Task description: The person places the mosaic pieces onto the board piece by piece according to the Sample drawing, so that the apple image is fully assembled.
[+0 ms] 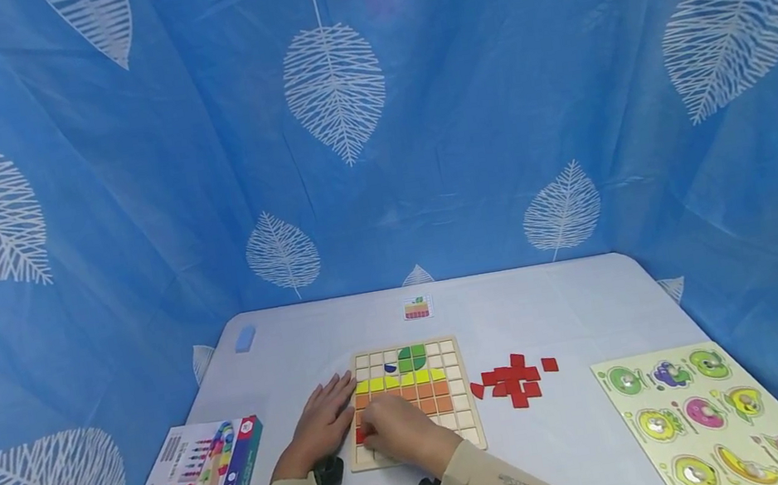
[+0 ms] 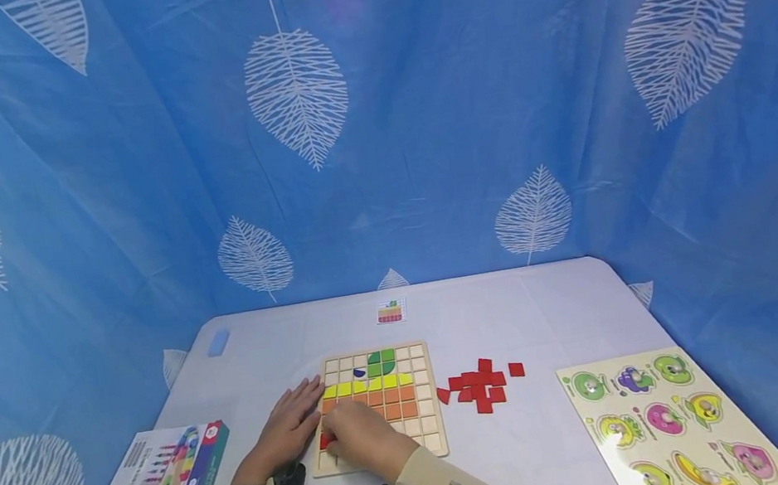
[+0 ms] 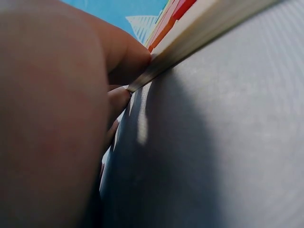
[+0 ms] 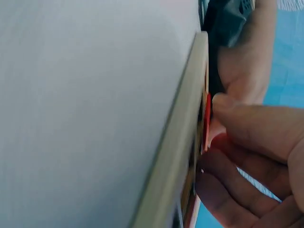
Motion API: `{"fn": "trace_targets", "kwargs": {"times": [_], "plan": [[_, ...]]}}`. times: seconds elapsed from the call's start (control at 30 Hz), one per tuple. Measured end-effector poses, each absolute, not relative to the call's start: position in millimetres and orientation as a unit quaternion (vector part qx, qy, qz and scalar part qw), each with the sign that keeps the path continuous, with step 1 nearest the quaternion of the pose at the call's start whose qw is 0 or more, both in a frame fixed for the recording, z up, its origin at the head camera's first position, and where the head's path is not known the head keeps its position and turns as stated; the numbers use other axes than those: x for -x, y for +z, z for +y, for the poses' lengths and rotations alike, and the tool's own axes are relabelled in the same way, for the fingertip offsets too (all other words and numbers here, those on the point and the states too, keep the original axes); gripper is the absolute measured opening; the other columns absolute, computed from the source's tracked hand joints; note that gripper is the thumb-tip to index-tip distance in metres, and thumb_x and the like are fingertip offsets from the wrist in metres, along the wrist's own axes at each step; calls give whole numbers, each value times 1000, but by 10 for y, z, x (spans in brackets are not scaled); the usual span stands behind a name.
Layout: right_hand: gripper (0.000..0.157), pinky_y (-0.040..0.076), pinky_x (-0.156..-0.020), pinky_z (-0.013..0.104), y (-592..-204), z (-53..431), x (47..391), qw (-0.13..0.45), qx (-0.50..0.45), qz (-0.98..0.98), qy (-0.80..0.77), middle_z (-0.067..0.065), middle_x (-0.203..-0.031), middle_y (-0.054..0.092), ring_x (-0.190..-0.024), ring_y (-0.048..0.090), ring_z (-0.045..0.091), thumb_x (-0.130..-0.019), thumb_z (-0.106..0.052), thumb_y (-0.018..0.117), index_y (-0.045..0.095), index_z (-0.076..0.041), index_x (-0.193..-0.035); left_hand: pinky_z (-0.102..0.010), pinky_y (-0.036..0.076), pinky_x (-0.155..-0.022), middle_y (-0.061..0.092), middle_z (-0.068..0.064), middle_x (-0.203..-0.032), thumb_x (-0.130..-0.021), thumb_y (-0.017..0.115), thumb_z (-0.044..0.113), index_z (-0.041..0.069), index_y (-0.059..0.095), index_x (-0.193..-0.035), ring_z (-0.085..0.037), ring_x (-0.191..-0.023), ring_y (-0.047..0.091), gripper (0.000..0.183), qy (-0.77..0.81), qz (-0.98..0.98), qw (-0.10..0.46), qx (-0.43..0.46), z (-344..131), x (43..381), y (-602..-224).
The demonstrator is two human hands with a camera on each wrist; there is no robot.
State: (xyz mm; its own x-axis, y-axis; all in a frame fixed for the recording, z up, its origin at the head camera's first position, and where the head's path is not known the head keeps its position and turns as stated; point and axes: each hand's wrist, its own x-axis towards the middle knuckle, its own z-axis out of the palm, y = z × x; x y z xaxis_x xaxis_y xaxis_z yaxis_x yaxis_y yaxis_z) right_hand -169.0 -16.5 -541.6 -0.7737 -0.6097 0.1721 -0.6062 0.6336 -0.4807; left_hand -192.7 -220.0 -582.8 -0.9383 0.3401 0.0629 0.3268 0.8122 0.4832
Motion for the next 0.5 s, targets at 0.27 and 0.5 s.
{"fn": "trace_targets", "kwargs": {"times": [0.27,0.5], "plan": [[5,58,-74,24,-5323,445,1829,-23,275,905,-323,-7,-92,70,-80,61,7,-95,-12,81,80,-9,-98,-55,13,-126,38,-11,-167,-111,55,24,5,48,-158,-33,-156,24,52,253,949,11,-187,-2188,1938,-5815],[17,59,-95,44,-5390,1232,1962,-26,149,943,-295,4,-109,72,-107,67,26,-88,-7,85,79,-9,-104,-56,14,-126,38,-11,-166,-110,55,24,6,49,-158,-34,-156,24,52,251,952,17,-176,-2182,1923,-5809]]}}
